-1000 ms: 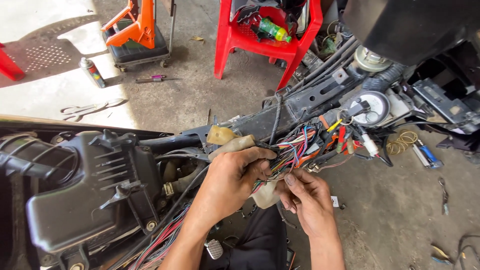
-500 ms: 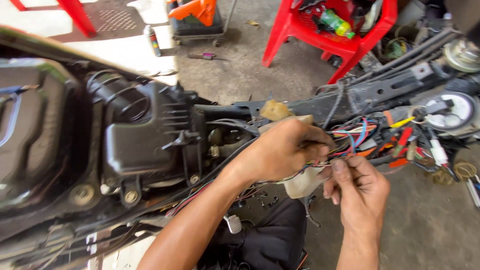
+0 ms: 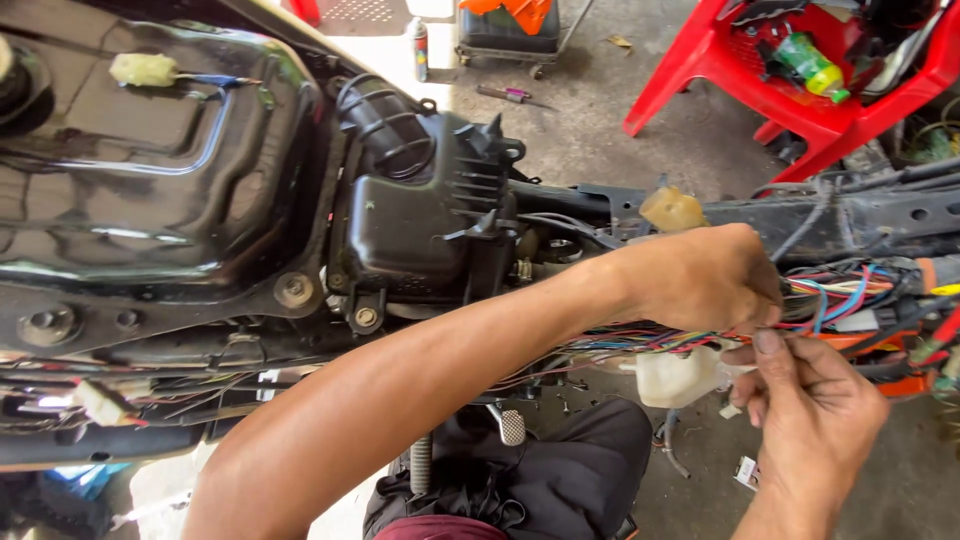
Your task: The person works on the exposed wiring harness of a motorcycle, separating and organizing the wires near the fuel tank and frame. They then move to the front of the bike to connect a multimeter probe to a wire near the ignition switch.
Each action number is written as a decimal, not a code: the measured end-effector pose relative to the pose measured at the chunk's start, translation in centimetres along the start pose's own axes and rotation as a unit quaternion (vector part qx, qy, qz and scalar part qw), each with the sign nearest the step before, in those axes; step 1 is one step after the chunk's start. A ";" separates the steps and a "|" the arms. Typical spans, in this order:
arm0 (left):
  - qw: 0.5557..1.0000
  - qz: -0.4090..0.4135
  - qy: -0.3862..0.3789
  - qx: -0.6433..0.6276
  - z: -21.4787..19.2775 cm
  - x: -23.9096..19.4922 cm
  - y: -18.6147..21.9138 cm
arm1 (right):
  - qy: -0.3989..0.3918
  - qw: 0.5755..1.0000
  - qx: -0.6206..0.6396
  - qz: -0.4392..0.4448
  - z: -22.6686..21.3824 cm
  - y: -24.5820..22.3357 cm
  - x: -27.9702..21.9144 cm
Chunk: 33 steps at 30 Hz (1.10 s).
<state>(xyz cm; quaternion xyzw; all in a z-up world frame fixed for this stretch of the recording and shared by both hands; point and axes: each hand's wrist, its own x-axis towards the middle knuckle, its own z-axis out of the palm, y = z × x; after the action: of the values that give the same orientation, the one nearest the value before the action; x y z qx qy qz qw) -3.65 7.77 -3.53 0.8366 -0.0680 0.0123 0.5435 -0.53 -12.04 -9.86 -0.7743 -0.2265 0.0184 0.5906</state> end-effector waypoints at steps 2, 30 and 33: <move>1.000 0.027 0.007 -0.014 0.6 0.9 -1.2 | -0.016 0.999 0.035 -0.006 -0.6 1.4 0.1; 0.993 -0.035 -0.013 -0.110 -0.3 1.6 0.5 | 0.020 0.984 0.156 0.080 -0.9 1.2 -0.1; 0.989 -0.079 -0.014 -0.121 -0.7 1.6 1.5 | 0.039 0.985 0.148 0.073 -0.1 0.8 -0.5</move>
<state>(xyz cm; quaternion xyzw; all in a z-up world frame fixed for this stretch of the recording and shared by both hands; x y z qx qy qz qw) -2.21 7.67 -1.69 0.7676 -0.0106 -0.0510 0.6388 -0.67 -12.43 -10.70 -0.6926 -0.1408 0.0646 0.7045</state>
